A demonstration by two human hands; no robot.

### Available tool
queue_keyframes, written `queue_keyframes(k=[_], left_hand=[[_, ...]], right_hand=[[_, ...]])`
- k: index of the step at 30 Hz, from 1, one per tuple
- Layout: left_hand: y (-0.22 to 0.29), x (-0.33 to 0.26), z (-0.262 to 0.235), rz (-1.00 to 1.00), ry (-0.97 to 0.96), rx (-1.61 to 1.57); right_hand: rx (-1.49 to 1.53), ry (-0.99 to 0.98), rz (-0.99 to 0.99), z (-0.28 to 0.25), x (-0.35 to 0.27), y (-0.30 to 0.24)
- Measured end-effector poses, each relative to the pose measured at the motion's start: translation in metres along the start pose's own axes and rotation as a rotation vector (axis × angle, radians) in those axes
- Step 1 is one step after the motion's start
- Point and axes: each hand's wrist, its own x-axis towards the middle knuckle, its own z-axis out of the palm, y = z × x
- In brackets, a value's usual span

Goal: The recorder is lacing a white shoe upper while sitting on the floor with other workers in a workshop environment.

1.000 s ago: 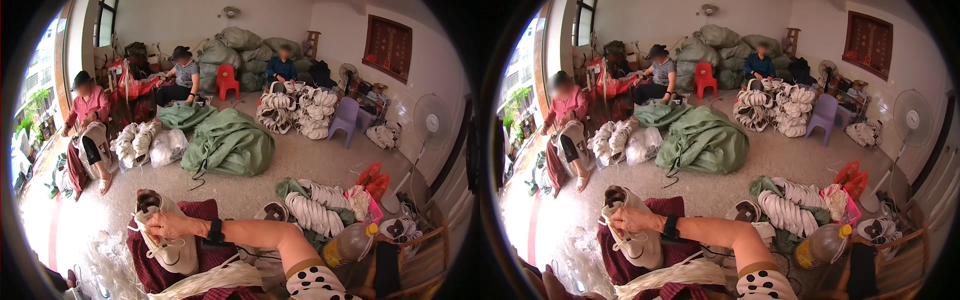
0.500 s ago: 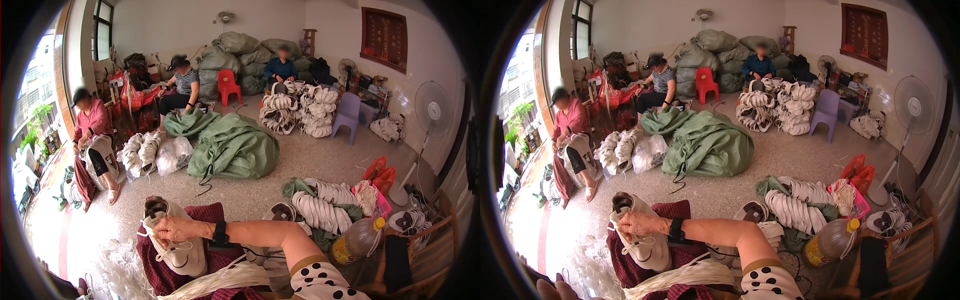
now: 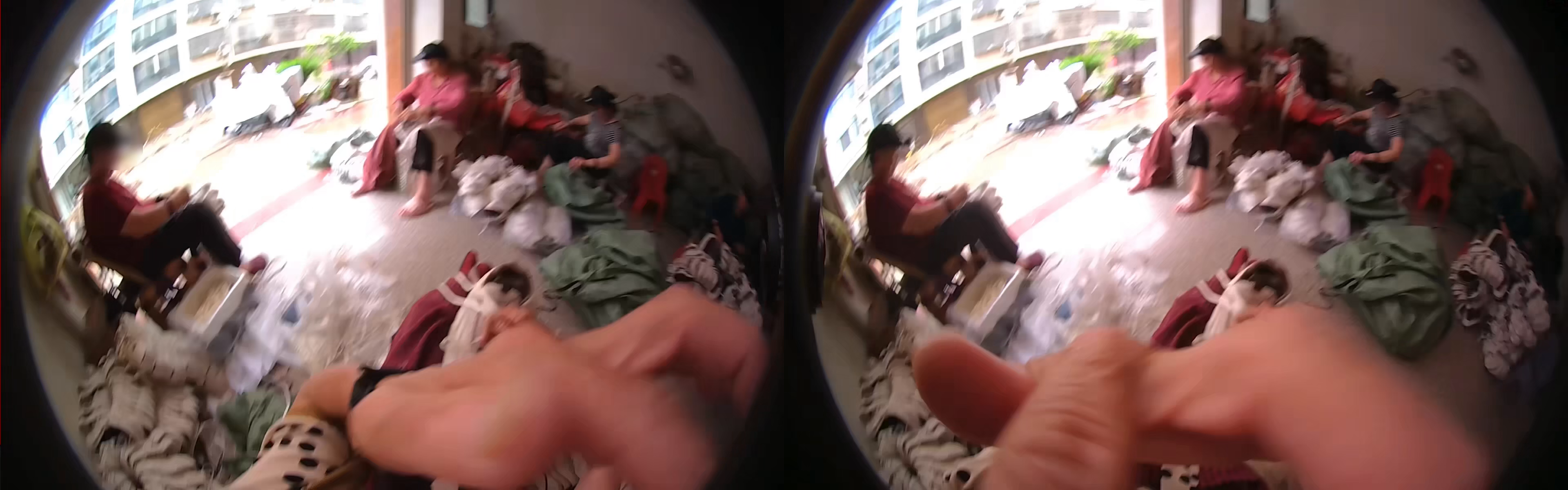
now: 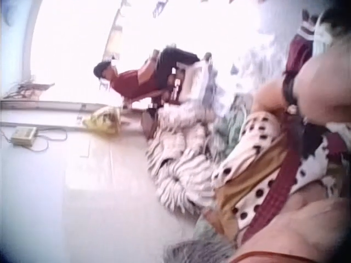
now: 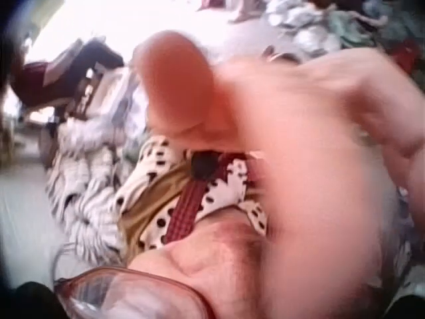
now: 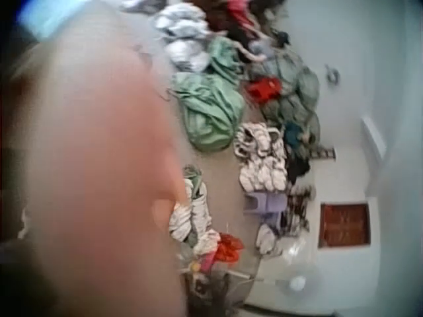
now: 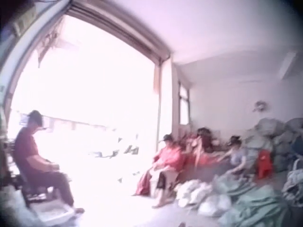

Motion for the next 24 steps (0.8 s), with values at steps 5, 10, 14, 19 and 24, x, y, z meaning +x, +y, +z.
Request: queue_keyframes(k=[5, 10, 14, 19, 24], left_hand=[[-0.008, -0.001, 0.0, -0.118, -0.06, 0.123], [0.001, 0.001, -0.017, -0.236, -0.032, 0.196], [0.011, -0.003, -0.024, -0.323, 0.008, 0.27], [0.019, -0.001, -0.034, -0.456, -0.004, 0.362], [0.019, -0.007, -0.045, -0.588, 0.028, 0.421]], right_hand=[[-0.31, 0.801, -0.44, -0.113, 0.028, 0.245], [-0.155, 0.737, -0.454, -0.116, 0.04, 0.252], [-0.216, 0.762, -0.439, -0.108, 0.036, 0.226], [-0.292, 0.8, -0.489, -0.111, 0.031, 0.24], [-0.364, 0.857, -0.492, -0.111, 0.031, 0.236]])
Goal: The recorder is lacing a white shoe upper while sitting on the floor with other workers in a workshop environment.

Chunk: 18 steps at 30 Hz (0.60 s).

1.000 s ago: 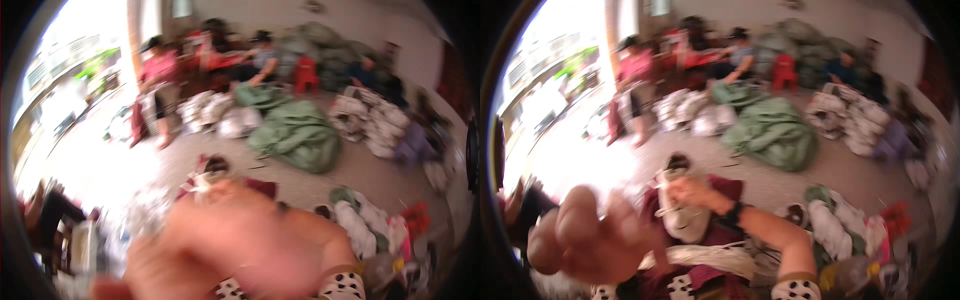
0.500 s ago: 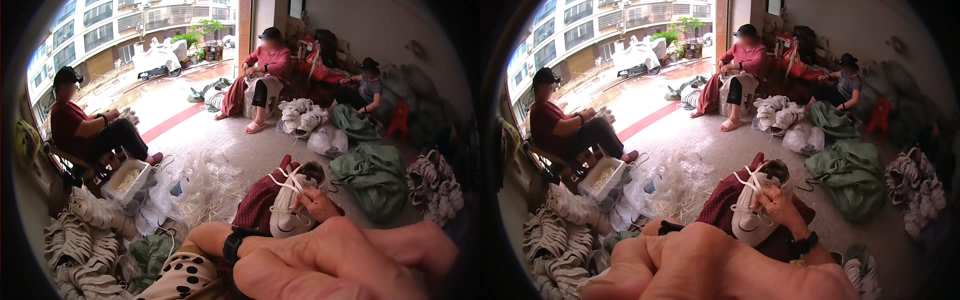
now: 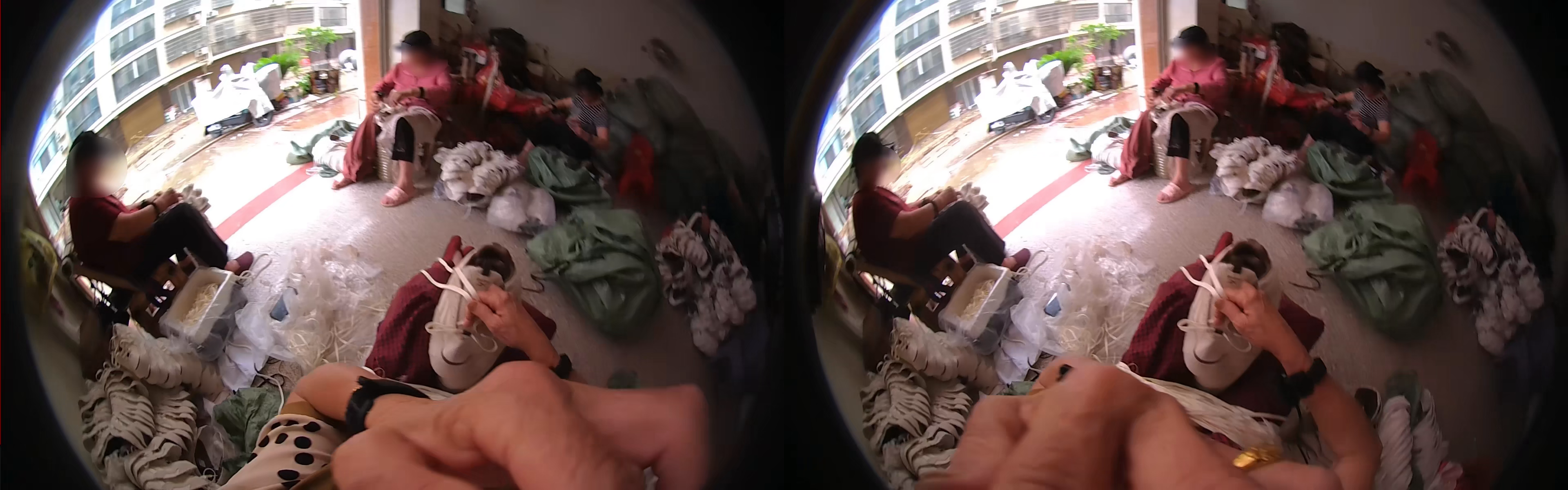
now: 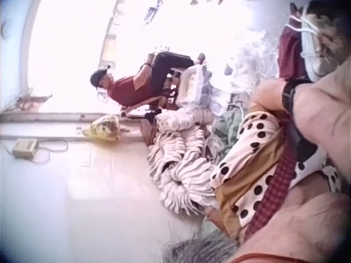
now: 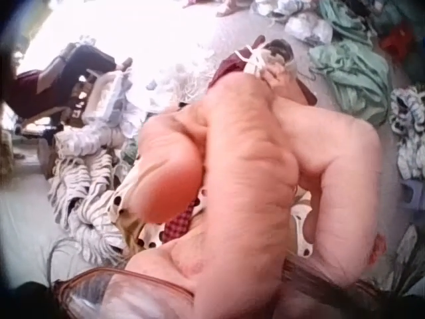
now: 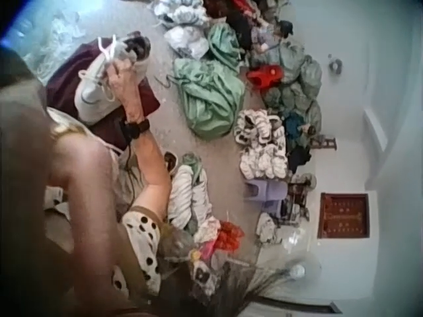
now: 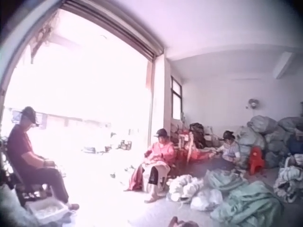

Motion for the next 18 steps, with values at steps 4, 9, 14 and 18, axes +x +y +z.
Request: queue_keyframes(k=[4, 9, 14, 18], left_hand=[[0.001, 0.002, -0.018, -0.117, -0.024, 0.025], [0.007, 0.007, -0.017, -0.202, -0.077, 0.192], [0.022, -0.029, -0.018, -1.101, -0.138, 0.308], [0.032, -0.097, -0.072, -1.023, -0.373, 0.902]], right_hand=[[0.085, -0.031, 0.066, 0.009, 0.001, -0.004], [0.014, -0.011, -0.025, 0.009, -0.001, 0.007], [0.096, -0.027, 0.128, 0.009, -0.005, -0.011], [0.07, -0.023, 0.074, 0.009, -0.005, 0.001]])
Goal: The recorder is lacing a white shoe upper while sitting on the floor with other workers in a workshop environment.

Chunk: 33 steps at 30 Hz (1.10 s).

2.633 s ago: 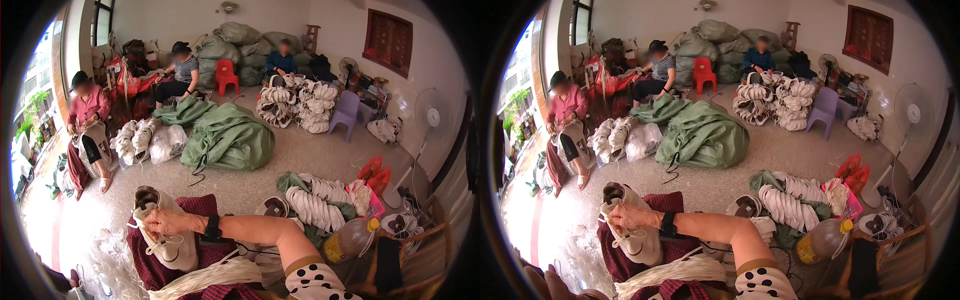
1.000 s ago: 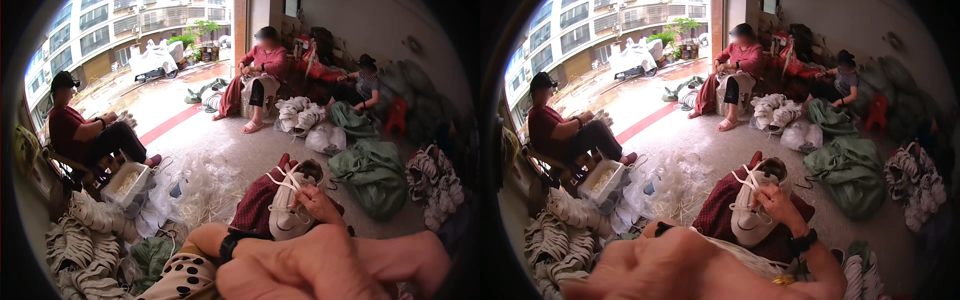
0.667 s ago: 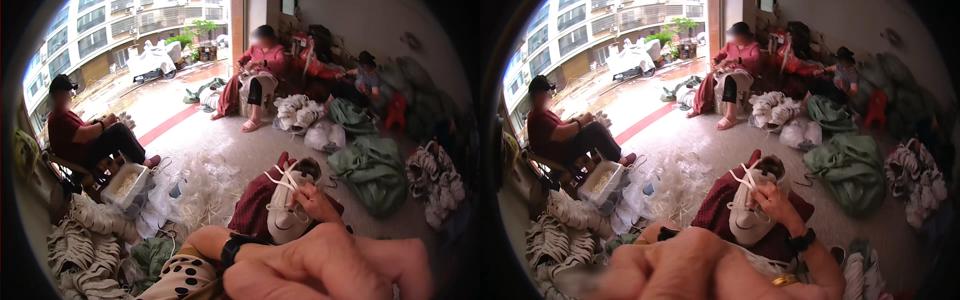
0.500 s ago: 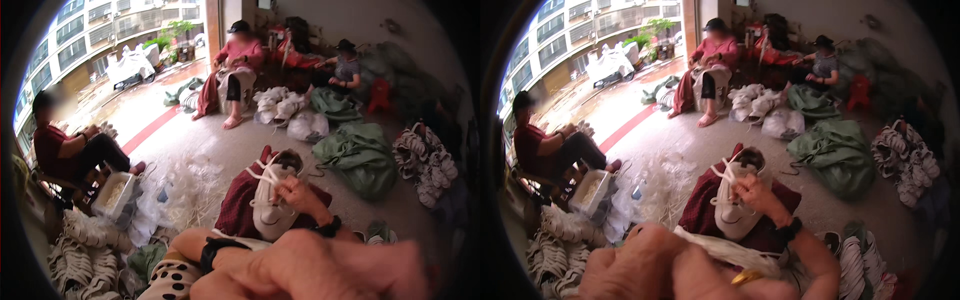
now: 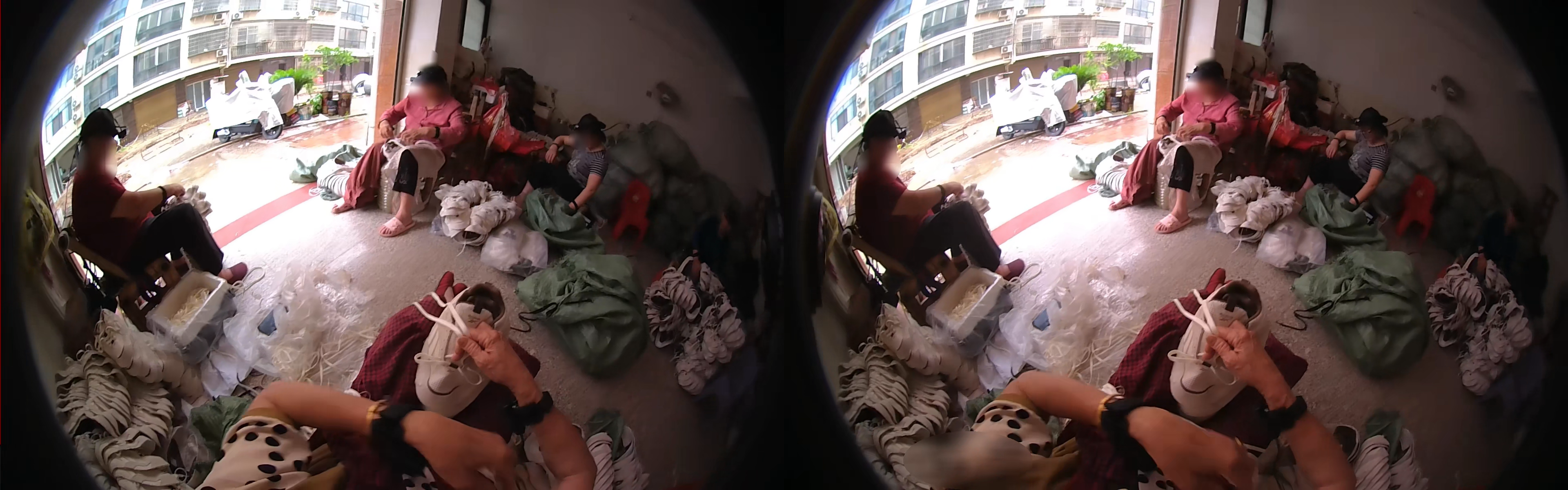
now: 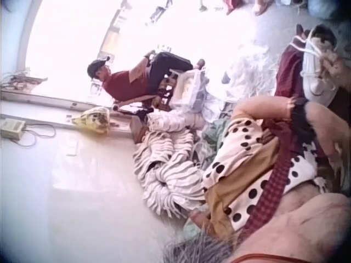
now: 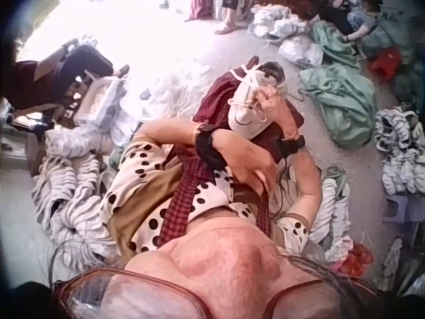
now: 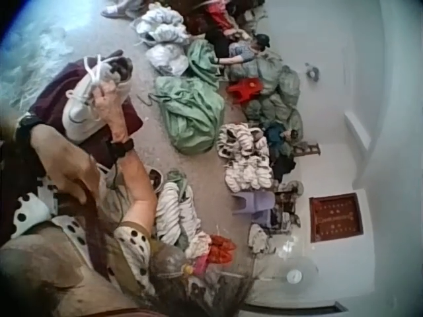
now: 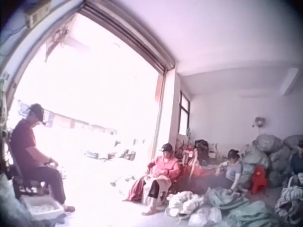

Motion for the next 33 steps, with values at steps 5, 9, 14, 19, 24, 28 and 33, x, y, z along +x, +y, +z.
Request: queue_keyframes(k=[5, 9, 14, 19, 24, 28, 33], left_hand=[[-0.025, -0.073, -0.027, -0.531, 0.658, 0.386], [-0.072, -0.118, -0.035, -0.733, 0.849, 0.812], [-0.107, -0.136, -0.033, -0.722, 0.857, 0.742], [-0.107, -0.13, -0.036, -0.759, 0.823, 0.715], [-0.1, -0.142, -0.04, -0.674, 0.793, 0.683], [-0.086, -0.137, -0.04, -0.92, 0.456, 0.657], [-0.019, -0.042, -0.026, -0.452, 0.212, 0.758]], right_hand=[[0.078, -0.03, -0.047, -0.005, 0.006, 0.007], [0.217, -0.07, -0.013, -0.009, 0.004, 0.003], [0.188, -0.076, 0.028, -0.008, 0.006, 0.003], [0.114, -0.049, -0.014, -0.004, 0.007, 0.002], [0.145, -0.09, 0.051, -0.001, 0.013, -0.004], [0.081, -0.067, -0.014, 0.0, 0.006, 0.005], [0.034, -0.071, -0.073, -0.005, 0.017, 0.023]])
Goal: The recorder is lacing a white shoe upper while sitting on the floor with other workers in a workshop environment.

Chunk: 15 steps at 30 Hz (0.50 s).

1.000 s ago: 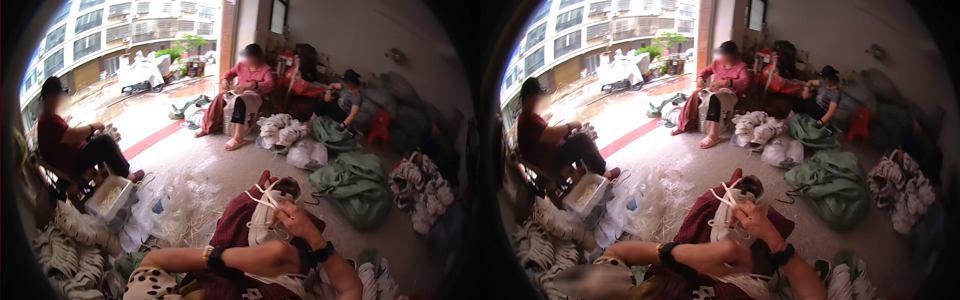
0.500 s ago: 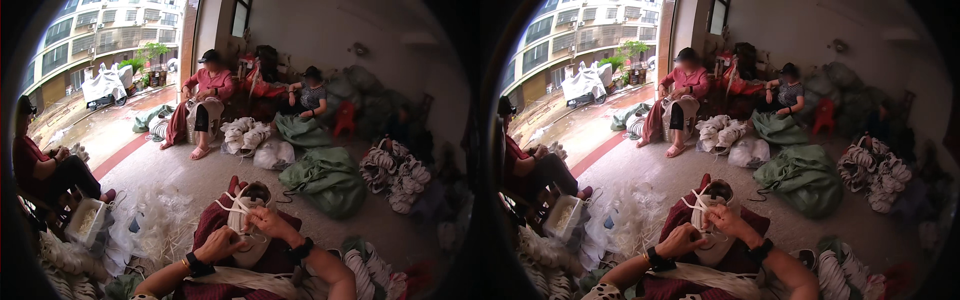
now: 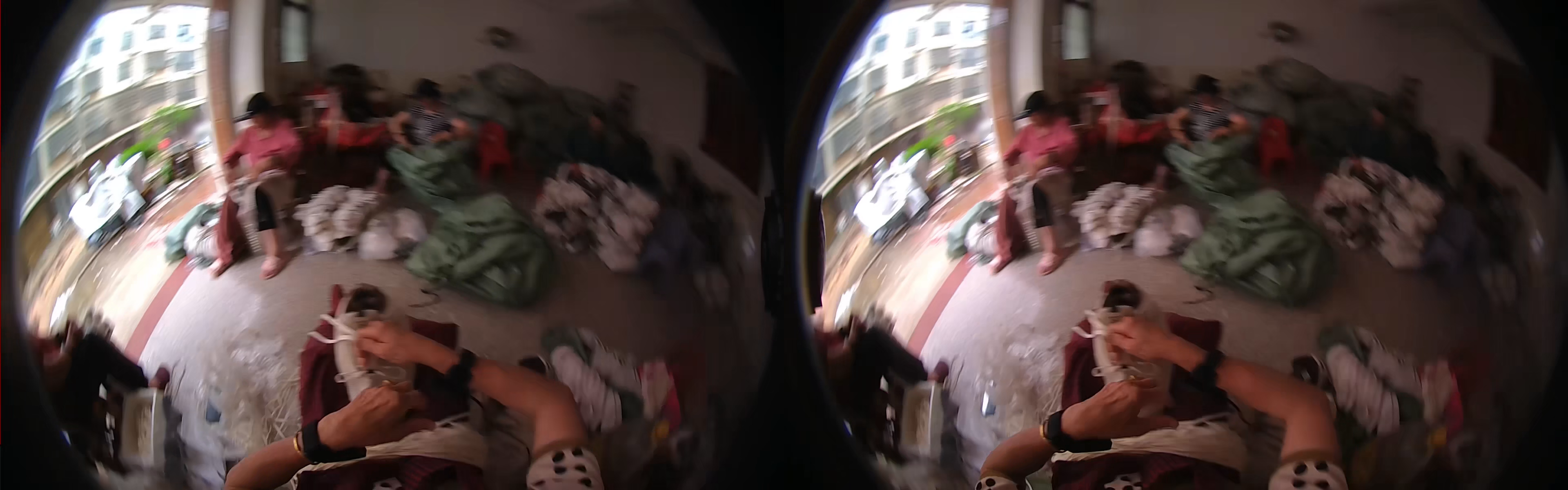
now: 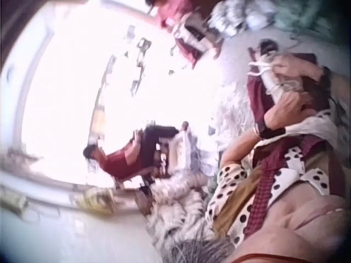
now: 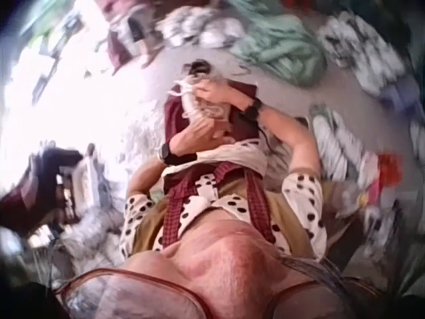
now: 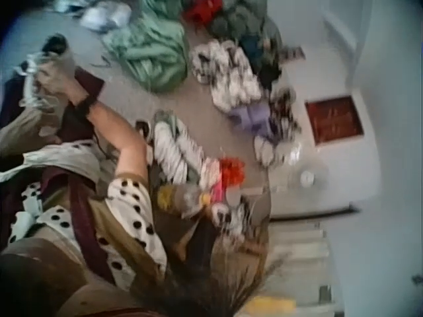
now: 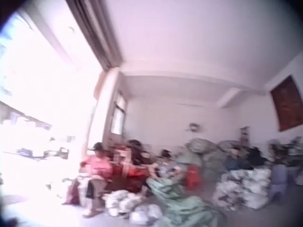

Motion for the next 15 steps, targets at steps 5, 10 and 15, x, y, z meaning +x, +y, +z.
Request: queue_keyframes(k=[5, 10, 15], left_hand=[[0.05, 0.061, -0.076, 0.245, -0.106, -0.475], [0.033, 0.137, -0.156, -0.36, 0.031, -0.677], [-0.041, 0.012, -0.114, -0.547, 0.21, -0.554]], right_hand=[[-0.329, 0.386, -0.604, 0.031, 0.026, 0.029], [0.145, 0.106, -0.212, 0.021, 0.009, -0.005], [0.13, 0.158, -0.334, 0.021, 0.008, -0.005]])
